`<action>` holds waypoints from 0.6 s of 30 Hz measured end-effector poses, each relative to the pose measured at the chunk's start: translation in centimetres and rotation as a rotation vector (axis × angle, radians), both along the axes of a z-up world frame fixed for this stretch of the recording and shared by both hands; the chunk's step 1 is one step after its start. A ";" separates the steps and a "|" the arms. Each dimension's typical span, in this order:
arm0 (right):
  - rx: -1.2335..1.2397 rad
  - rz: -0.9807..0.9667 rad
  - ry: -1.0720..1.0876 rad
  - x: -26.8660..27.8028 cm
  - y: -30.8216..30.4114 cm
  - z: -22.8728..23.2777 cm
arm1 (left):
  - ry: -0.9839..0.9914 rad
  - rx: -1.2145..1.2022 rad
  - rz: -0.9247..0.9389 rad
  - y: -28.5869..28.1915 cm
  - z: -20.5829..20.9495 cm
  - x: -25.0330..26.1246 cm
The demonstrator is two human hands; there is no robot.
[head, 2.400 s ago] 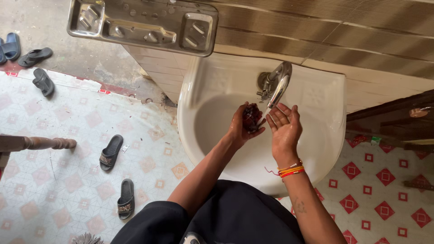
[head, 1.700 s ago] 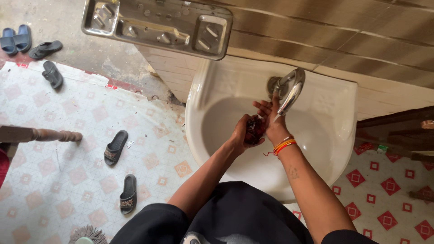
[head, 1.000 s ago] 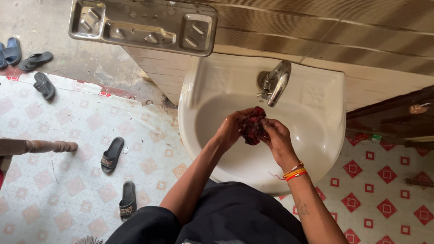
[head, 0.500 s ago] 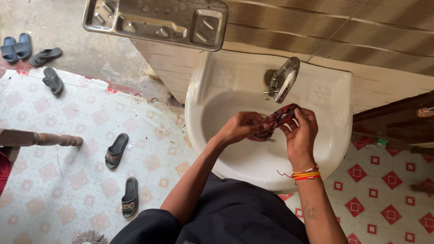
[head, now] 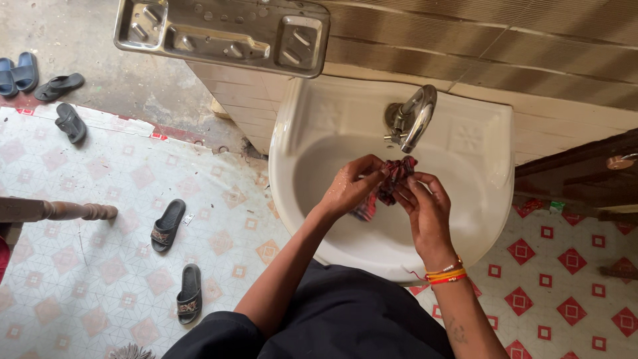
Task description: The person cleans a sink and its pedestal by hand with a cloth under running water.
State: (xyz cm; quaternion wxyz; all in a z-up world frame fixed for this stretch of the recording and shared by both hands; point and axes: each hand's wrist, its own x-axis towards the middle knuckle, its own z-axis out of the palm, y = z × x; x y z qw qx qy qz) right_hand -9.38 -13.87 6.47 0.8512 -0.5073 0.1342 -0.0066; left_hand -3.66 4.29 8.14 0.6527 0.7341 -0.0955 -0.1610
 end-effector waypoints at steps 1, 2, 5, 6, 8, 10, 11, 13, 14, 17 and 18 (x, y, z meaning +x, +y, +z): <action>-0.001 0.002 -0.002 -0.1 0.2 0.3 | -0.002 -0.001 0.002 -0.1 -0.2 0.1; -0.073 -0.042 0.029 -0.3 0.5 0.5 | 0.095 -0.093 0.013 -0.2 -0.4 0.2; -0.127 -0.080 0.001 0.1 0.6 0.9 | 0.100 -0.135 0.017 -0.3 -1.3 0.5; -0.109 -0.077 -0.055 0.2 0.6 0.9 | 0.011 -0.084 0.008 -0.2 -1.7 0.6; -0.160 -0.062 -0.012 0.3 0.3 0.8 | 0.098 -0.227 0.032 -0.4 -2.2 1.1; -0.210 -0.045 0.026 0.4 0.3 0.6 | 0.180 -0.369 0.059 -0.5 -2.5 1.4; -0.175 -0.030 0.027 0.1 0.5 0.5 | 0.227 -0.356 0.094 -0.6 -2.6 1.5; -0.141 -0.014 0.030 0.0 0.6 0.7 | 0.275 -0.345 0.131 -1.1 -2.8 1.2; -0.150 -0.016 0.005 -0.2 0.5 0.9 | 0.149 -0.294 0.091 -1.3 -2.9 0.6; -0.190 -0.020 -0.026 -0.4 0.7 1.8 | 0.029 -0.093 -0.016 -1.1 -2.4 0.2; -0.229 -0.026 -0.033 -0.5 0.6 2.0 | 0.033 0.050 -0.087 -1.2 -1.9 0.1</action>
